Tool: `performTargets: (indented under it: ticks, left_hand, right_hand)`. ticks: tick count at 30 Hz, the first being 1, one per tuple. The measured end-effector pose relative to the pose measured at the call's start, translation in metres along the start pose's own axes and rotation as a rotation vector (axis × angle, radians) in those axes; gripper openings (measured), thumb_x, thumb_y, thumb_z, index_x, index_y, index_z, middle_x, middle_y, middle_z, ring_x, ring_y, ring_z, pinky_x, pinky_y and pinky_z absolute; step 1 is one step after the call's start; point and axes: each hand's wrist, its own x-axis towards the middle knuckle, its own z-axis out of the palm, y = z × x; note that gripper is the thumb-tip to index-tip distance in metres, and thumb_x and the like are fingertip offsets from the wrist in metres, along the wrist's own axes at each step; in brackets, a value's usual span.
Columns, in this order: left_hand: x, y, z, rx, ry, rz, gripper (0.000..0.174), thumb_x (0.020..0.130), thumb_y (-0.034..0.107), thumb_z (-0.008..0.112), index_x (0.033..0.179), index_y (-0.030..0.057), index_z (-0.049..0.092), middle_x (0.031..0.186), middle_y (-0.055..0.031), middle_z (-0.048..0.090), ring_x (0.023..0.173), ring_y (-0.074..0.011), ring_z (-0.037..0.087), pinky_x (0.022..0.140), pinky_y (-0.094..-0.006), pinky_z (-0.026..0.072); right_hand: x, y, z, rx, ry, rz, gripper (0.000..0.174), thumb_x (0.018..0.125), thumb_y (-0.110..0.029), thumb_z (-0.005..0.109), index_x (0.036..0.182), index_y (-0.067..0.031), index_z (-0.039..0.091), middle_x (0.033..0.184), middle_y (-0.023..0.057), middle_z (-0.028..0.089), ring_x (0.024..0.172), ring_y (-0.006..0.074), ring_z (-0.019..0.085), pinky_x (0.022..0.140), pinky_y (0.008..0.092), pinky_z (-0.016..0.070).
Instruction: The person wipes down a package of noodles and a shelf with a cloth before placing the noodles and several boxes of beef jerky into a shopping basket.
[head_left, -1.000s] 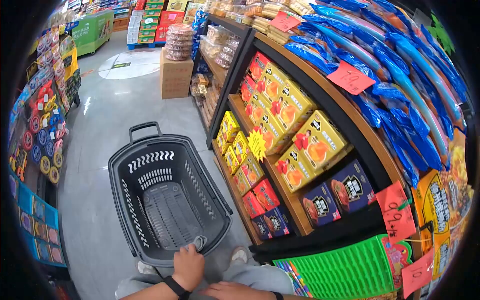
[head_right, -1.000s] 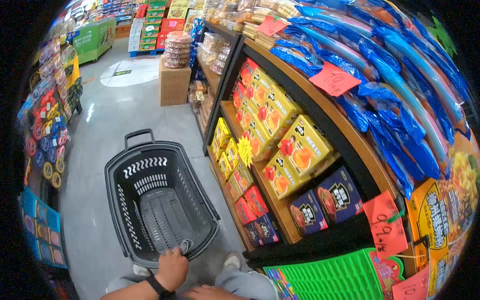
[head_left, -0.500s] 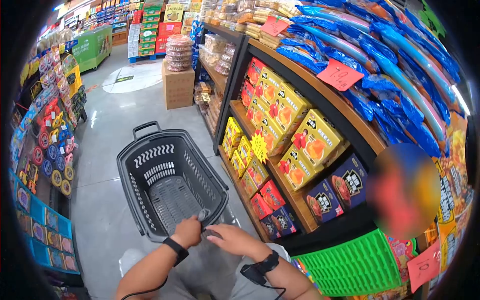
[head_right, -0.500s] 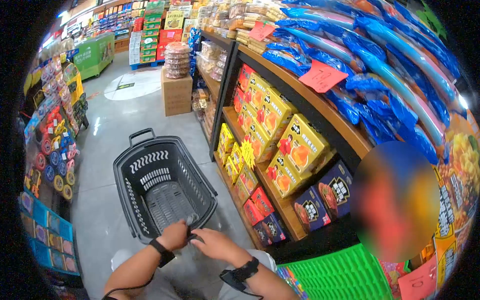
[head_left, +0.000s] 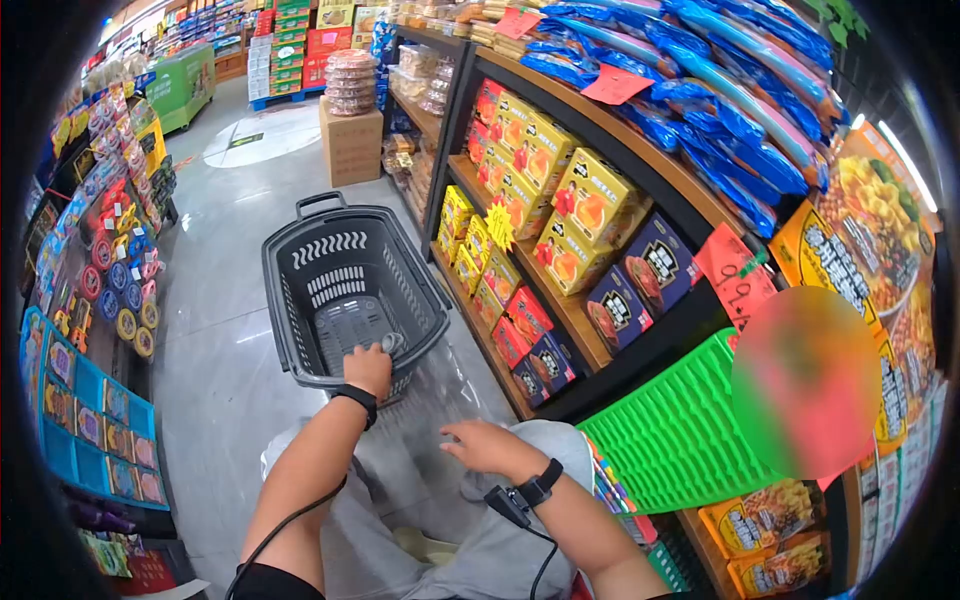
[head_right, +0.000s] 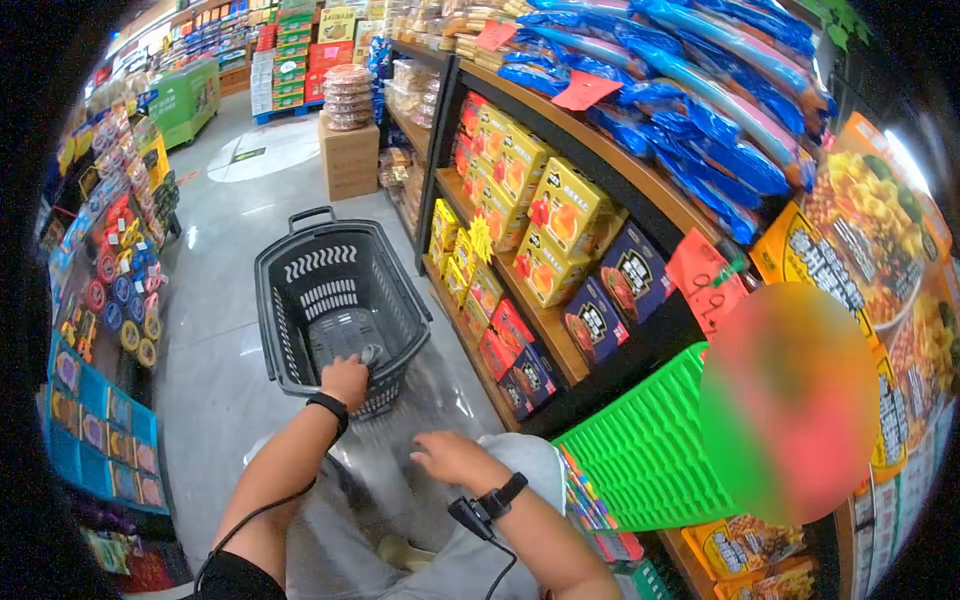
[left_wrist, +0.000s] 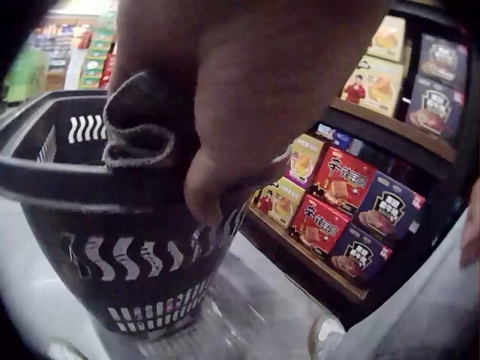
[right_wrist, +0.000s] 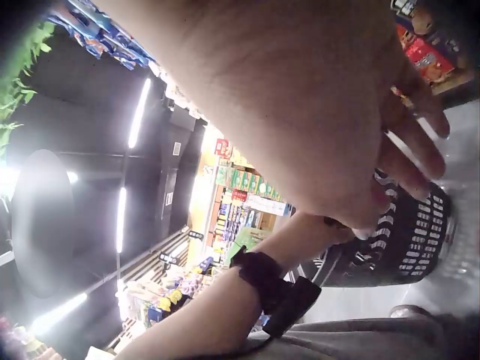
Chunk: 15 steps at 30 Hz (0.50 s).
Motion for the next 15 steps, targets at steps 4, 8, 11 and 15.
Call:
performTargets:
  ticks: [4,8,11,15]
  left_hand:
    - [0.016,0.0,0.014,-0.006,0.052,-0.082,0.023,0.086,0.015,0.07,0.107,0.0115,0.077,0.127,-0.0078,0.065,0.116,-0.0341,0.063,0.089,-0.0458,0.0564]
    - [0.014,0.025,-0.017,-0.185,0.075,-0.089,0.017,0.087,0.014,0.07,0.101,0.0053,0.076,0.126,-0.0137,0.064,0.113,-0.0409,0.064,0.091,-0.05,0.0569]
    - [0.026,0.04,-0.03,-0.367,0.118,0.007,0.016,0.086,0.013,0.07,0.097,0.0033,0.075,0.122,-0.0162,0.065,0.104,-0.0413,0.068,0.086,-0.0507,0.058]
    - [0.027,0.07,-0.042,-0.478,0.165,0.117,0.015,0.08,0.005,0.068,0.094,-0.0007,0.073,0.115,-0.0226,0.065,0.1,-0.0438,0.069,0.086,-0.0531,0.0562]
  right_hand:
    - [0.005,0.002,0.009,0.074,0.084,-0.093,0.037,0.098,-0.028,0.063,0.126,-0.0029,0.065,0.122,0.0217,0.068,0.117,0.0409,0.063,0.099,0.048,0.0497]
    - [0.024,0.018,-0.012,0.087,0.548,-0.309,0.027,0.094,-0.019,0.067,0.115,-0.0012,0.068,0.121,0.0197,0.068,0.116,0.0397,0.062,0.1,0.0469,0.0496]
    - [0.017,0.003,-0.078,-0.159,0.936,-0.237,0.021,0.09,-0.01,0.065,0.108,-0.0003,0.069,0.124,0.0196,0.064,0.121,0.0386,0.058,0.104,0.046,0.0474]
    - [0.003,0.017,-0.169,-0.575,1.235,-0.043,0.026,0.084,-0.004,0.062,0.109,0.0013,0.066,0.122,0.0216,0.062,0.121,0.0415,0.055,0.109,0.0505,0.0423]
